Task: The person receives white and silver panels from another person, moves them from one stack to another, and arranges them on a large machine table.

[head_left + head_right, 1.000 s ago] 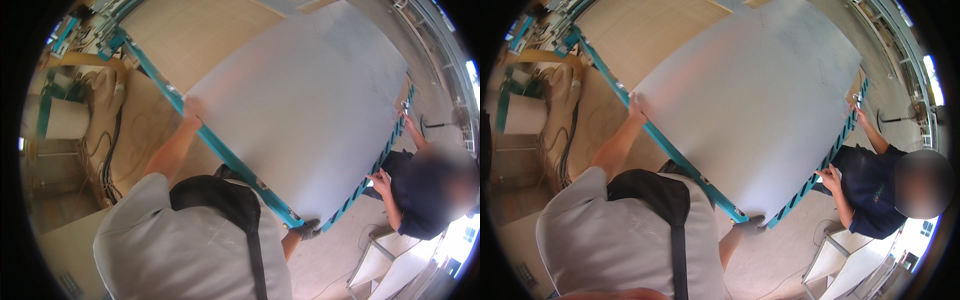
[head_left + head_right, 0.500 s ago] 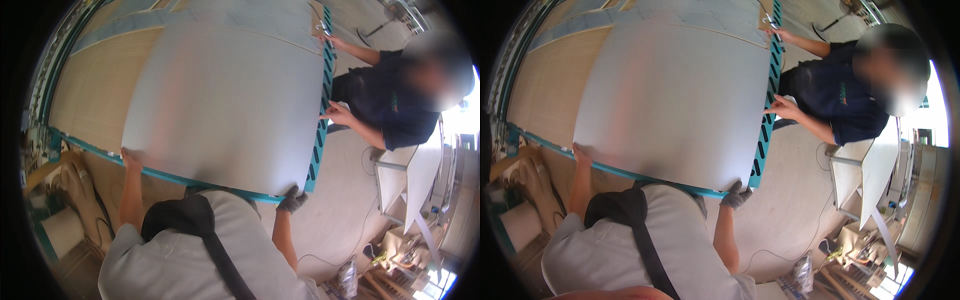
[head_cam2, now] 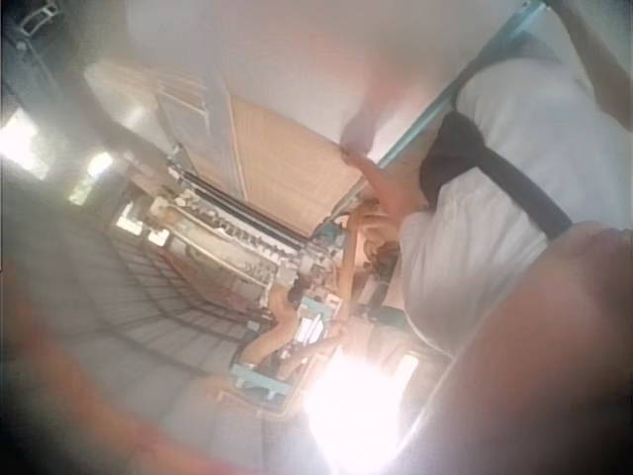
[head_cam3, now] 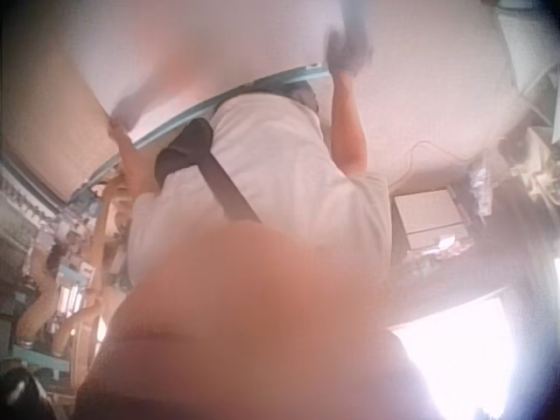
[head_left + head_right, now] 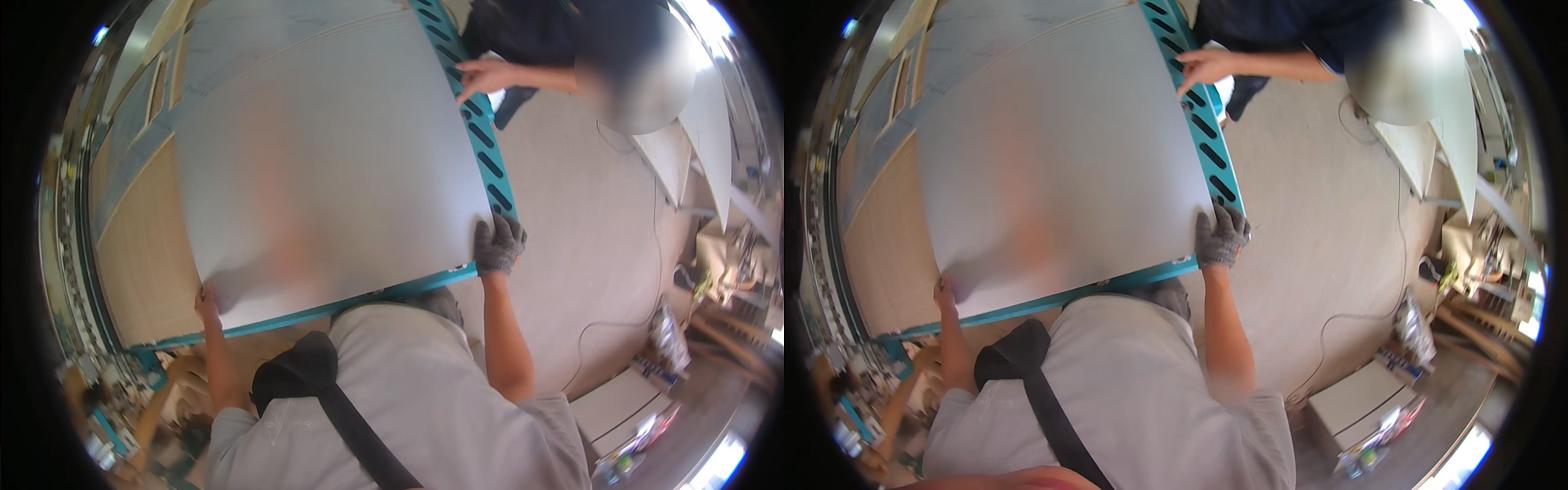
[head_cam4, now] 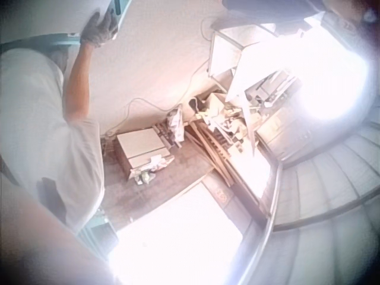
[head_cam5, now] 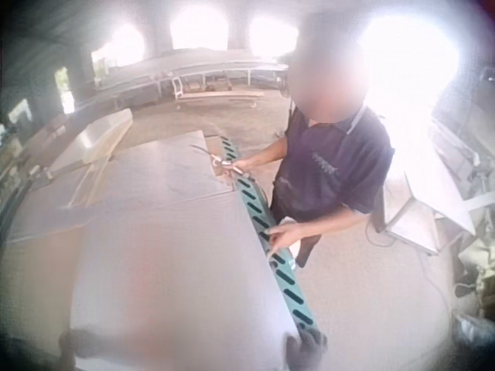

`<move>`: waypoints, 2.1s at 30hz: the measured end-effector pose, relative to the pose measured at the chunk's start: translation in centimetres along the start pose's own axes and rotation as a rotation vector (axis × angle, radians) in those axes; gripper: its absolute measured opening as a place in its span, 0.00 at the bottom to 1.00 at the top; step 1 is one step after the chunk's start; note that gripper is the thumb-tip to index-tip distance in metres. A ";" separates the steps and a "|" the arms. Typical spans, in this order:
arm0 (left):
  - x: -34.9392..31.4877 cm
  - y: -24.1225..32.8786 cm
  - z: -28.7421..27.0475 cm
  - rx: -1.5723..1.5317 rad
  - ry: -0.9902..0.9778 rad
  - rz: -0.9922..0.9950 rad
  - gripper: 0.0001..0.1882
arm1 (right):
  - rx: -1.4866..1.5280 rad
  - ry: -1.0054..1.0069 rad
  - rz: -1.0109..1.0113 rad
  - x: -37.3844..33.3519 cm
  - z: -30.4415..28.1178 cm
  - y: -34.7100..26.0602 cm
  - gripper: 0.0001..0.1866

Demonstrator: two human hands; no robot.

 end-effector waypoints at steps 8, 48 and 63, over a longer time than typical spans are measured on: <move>-1.1 2.8 1.3 -0.139 0.022 -0.075 0.28 | 0.225 0.003 0.128 -1.2 0.6 2.3 0.19; -3.8 2.9 1.9 0.076 0.307 0.006 0.31 | -0.087 -0.482 0.128 12.2 5.4 -11.5 0.43; 16.0 15.1 4.1 0.020 -0.019 0.077 0.35 | -0.084 -0.384 0.281 7.6 2.4 -8.4 0.40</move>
Point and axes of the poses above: each hand's wrist, its own x-axis towards the middle knuckle, its own z-axis out of the palm, y = z × x, the point moved 7 cm from there along x, towards the middle knuckle, and after that the axes turned 9 degrees about -y, right-handed, at the moved point
